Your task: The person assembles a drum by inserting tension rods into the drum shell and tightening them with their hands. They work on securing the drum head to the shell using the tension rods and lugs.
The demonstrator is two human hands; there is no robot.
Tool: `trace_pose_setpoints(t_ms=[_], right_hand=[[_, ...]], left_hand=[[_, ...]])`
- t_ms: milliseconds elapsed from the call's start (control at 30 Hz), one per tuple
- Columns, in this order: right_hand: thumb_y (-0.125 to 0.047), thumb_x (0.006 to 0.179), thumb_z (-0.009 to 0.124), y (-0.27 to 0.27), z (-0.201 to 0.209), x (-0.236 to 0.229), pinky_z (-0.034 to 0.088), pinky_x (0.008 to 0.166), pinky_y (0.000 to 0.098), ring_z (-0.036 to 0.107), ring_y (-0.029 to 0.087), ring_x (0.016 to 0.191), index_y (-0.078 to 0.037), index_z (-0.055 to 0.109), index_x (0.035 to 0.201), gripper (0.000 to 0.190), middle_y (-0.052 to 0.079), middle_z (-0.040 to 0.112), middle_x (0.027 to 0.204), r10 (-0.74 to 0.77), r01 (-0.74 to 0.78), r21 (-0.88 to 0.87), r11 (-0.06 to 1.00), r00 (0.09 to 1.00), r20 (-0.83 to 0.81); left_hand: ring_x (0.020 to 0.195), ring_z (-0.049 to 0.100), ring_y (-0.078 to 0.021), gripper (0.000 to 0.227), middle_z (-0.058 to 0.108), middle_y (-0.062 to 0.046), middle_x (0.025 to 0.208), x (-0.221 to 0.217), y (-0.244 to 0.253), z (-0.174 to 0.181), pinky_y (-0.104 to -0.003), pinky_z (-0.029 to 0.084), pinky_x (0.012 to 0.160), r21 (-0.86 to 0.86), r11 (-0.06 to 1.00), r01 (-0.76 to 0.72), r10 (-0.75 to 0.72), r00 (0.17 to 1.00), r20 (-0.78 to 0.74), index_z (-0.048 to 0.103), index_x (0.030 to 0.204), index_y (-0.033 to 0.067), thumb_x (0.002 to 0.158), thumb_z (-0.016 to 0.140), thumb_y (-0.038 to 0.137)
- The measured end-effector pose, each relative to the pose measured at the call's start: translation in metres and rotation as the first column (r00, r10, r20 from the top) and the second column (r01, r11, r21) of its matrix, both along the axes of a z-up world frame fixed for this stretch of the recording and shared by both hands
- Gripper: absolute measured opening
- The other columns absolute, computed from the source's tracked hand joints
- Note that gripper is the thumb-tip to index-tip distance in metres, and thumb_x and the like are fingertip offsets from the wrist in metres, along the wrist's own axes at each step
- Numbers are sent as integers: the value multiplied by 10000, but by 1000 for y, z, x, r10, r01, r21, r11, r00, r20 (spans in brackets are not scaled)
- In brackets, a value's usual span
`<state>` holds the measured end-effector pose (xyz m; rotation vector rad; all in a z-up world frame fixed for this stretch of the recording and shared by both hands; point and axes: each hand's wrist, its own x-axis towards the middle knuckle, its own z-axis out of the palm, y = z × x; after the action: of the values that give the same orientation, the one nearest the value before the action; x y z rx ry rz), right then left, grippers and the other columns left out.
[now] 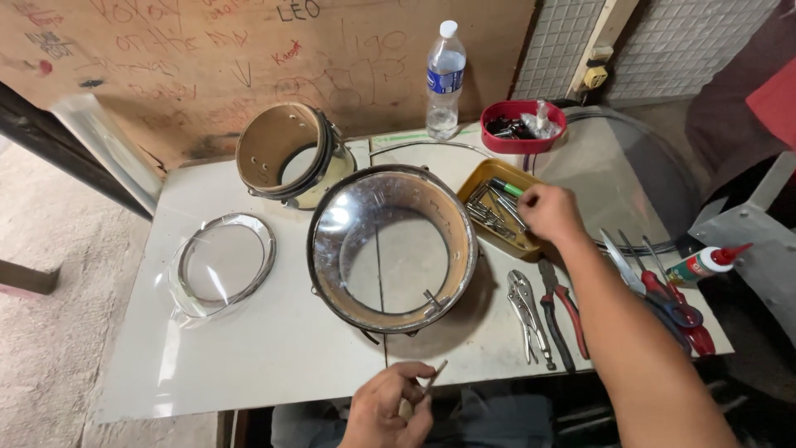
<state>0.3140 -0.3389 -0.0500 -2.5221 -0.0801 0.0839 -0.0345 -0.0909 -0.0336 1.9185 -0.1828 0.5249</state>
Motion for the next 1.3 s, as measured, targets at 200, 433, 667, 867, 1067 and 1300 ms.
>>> trace_pose_setpoints(t_ms=[200,433,667,867,1067,1300], right_hand=[[-29,855,814,28,65,-150,681,737,293,788,212,745,-45,797,1009,155,104,812,867,-147,214,563,798,976,-162],[99,758,803,35,21,-212,691,762,334,810,266,764,95,782,1001,244,241,820,919,-42,91,865,493,996,-81],[97,815,747,34,-20,-240,659,796,349,764,258,813,114,790,1002,192,248,819,958,60,156,921,356,980,-190],[109,840,729,56,-84,-279,630,741,346,750,318,818,103,723,1020,179,289,778,945,164,455,879,140,865,-474],[76,878,700,92,-99,-308,510,690,305,682,219,826,93,710,1237,359,214,772,1011,173,475,870,136,853,-492],[37,899,653,118,-75,-302,572,978,357,712,261,1093,53,645,1249,350,217,738,1181,231,54,988,144,969,-86]], left_hand=[[769,780,-209,146,797,-91,942,38,-12,47,-321,595,646,170,982,-81,20,942,334,584,796,65,857,714,91],[731,722,-222,163,774,-92,958,63,-34,40,-334,578,652,289,955,-62,-55,923,380,580,818,62,864,735,84],[721,704,-225,163,771,-15,928,52,-37,6,-354,554,640,306,947,-102,5,953,303,581,827,71,829,742,90],[633,636,-260,249,740,-45,854,17,-25,-39,-383,516,557,382,913,-143,44,966,256,517,775,77,845,755,94],[705,642,-265,116,720,-54,899,4,-6,-31,-393,544,630,468,856,-218,100,959,265,600,927,65,906,703,116],[674,602,-275,153,714,-123,966,13,10,8,-376,535,640,514,801,-305,76,905,418,539,889,23,916,689,32]])
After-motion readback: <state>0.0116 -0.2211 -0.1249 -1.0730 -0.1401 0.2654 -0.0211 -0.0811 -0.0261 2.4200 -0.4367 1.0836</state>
